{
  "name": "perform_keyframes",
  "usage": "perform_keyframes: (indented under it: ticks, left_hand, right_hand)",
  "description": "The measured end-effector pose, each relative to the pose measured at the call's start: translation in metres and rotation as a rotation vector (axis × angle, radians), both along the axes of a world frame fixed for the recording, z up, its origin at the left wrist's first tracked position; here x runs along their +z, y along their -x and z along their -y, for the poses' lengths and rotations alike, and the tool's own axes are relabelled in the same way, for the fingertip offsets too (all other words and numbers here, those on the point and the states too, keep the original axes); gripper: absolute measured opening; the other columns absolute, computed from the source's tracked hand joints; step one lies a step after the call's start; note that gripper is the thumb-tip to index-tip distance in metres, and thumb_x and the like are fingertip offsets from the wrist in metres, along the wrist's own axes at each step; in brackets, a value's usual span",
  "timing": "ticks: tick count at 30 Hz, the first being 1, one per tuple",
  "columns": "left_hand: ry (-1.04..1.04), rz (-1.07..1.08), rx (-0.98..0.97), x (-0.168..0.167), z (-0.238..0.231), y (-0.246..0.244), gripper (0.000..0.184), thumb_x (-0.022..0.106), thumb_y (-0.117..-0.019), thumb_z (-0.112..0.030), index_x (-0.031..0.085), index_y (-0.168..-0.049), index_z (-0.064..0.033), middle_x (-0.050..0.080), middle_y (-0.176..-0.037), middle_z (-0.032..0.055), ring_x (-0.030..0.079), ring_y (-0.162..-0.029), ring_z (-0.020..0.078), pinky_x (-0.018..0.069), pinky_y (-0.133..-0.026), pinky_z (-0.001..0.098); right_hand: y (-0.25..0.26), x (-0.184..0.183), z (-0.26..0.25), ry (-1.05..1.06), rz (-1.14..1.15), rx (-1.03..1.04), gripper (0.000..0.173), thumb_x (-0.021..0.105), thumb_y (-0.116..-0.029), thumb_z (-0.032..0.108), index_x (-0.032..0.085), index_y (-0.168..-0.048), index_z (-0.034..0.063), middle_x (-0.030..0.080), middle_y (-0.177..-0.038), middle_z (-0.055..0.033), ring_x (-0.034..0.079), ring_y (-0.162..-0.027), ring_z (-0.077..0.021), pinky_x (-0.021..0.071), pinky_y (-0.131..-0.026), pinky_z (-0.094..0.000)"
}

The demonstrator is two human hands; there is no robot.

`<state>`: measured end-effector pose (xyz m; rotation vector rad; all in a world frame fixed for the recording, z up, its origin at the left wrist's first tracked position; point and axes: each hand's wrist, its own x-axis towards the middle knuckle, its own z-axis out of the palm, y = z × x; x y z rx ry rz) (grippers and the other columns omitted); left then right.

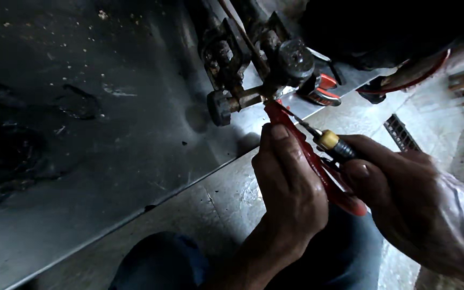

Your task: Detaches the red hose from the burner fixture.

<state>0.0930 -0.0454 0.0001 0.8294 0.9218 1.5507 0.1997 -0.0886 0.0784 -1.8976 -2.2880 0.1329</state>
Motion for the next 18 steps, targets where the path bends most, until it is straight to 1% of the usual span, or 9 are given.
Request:
perform_keyframes:
  ticks: [3,5,7,9,11,13,16,18]
  left_hand:
    - [-0.004,-0.014,-0.007,0.001,0.001,0.000,0.040,0.024,-0.1121,-0.023,0.055,-0.091,-0.0083,0.050,-0.063,-0.0101,0.055,-0.058,-0.0063,0.0496,-0.056,0.0115]
    - [-0.037,-0.071,0.019,-0.002,0.000,-0.001,0.042,0.024,-0.1125,-0.026,0.054,-0.089,-0.0067,0.049,-0.062,-0.0090,0.055,-0.057,-0.0058,0.0492,-0.055,0.0119]
    - [-0.093,-0.132,0.080,-0.008,-0.001,-0.004,0.046,0.025,-0.1127,-0.029,0.054,-0.086,-0.0045,0.049,-0.063,-0.0070,0.053,-0.057,-0.0050,0.0481,-0.055,0.0126]
    - [-0.132,-0.163,0.115,-0.011,-0.002,-0.006,0.047,0.025,-0.1126,-0.030,0.053,-0.086,-0.0049,0.048,-0.062,-0.0068,0.052,-0.056,-0.0053,0.0465,-0.054,0.0124]
    - [-0.137,-0.147,0.124,-0.011,-0.001,-0.007,0.045,0.025,-0.1124,-0.029,0.053,-0.085,-0.0060,0.048,-0.061,-0.0077,0.052,-0.055,-0.0059,0.0470,-0.053,0.0120]
    - [-0.130,-0.129,0.117,-0.011,-0.002,-0.007,0.045,0.025,-0.1125,-0.029,0.053,-0.086,-0.0056,0.049,-0.063,-0.0075,0.053,-0.056,-0.0055,0.0478,-0.054,0.0122]
    - [-0.139,-0.119,0.115,-0.012,-0.001,-0.007,0.041,0.029,-0.1114,-0.027,0.054,-0.085,-0.0067,0.048,-0.061,-0.0086,0.052,-0.055,-0.0063,0.0456,-0.052,0.0117]
    - [-0.136,-0.110,0.102,-0.010,-0.001,-0.005,0.040,0.028,-0.1113,-0.024,0.053,-0.086,-0.0072,0.048,-0.061,-0.0093,0.052,-0.054,-0.0068,0.0462,-0.051,0.0114]
  right_hand:
    - [0.003,-0.001,0.003,-0.018,0.036,-0.005,0.057,0.023,-0.1119,0.048,0.062,-0.109,0.0064,0.050,-0.061,-0.0010,0.050,-0.051,-0.0072,0.0380,-0.044,-0.0252]
    - [0.007,0.000,0.002,-0.035,0.081,-0.018,0.057,0.023,-0.1121,0.047,0.061,-0.106,0.0057,0.048,-0.059,-0.0024,0.049,-0.049,-0.0099,0.0367,-0.043,-0.0271]
    - [0.014,0.000,-0.001,-0.059,0.136,-0.037,0.054,0.025,-0.1120,0.045,0.060,-0.100,0.0064,0.047,-0.057,-0.0024,0.048,-0.046,-0.0125,0.0347,-0.041,-0.0296]
    - [0.021,0.003,0.000,-0.066,0.197,-0.065,0.052,0.027,-0.1117,0.042,0.061,-0.099,0.0047,0.049,-0.056,-0.0048,0.050,-0.046,-0.0178,0.0346,-0.040,-0.0338]
    - [0.022,0.005,0.004,-0.035,0.228,-0.092,0.054,0.026,-0.1119,0.042,0.061,-0.101,0.0026,0.052,-0.058,-0.0079,0.053,-0.047,-0.0218,0.0364,-0.041,-0.0368]
    - [0.021,0.003,0.003,-0.048,0.249,-0.085,0.054,0.026,-0.1120,0.041,0.061,-0.099,0.0023,0.052,-0.058,-0.0087,0.053,-0.046,-0.0227,0.0364,-0.040,-0.0370]
    - [0.020,0.000,0.001,-0.084,0.246,-0.075,0.051,0.030,-0.1117,0.042,0.059,-0.096,0.0040,0.050,-0.056,-0.0070,0.051,-0.045,-0.0215,0.0347,-0.039,-0.0358]
    - [0.016,0.000,0.002,-0.051,0.223,-0.066,0.052,0.028,-0.1117,0.043,0.059,-0.097,0.0035,0.049,-0.057,-0.0071,0.050,-0.045,-0.0210,0.0349,-0.040,-0.0361]
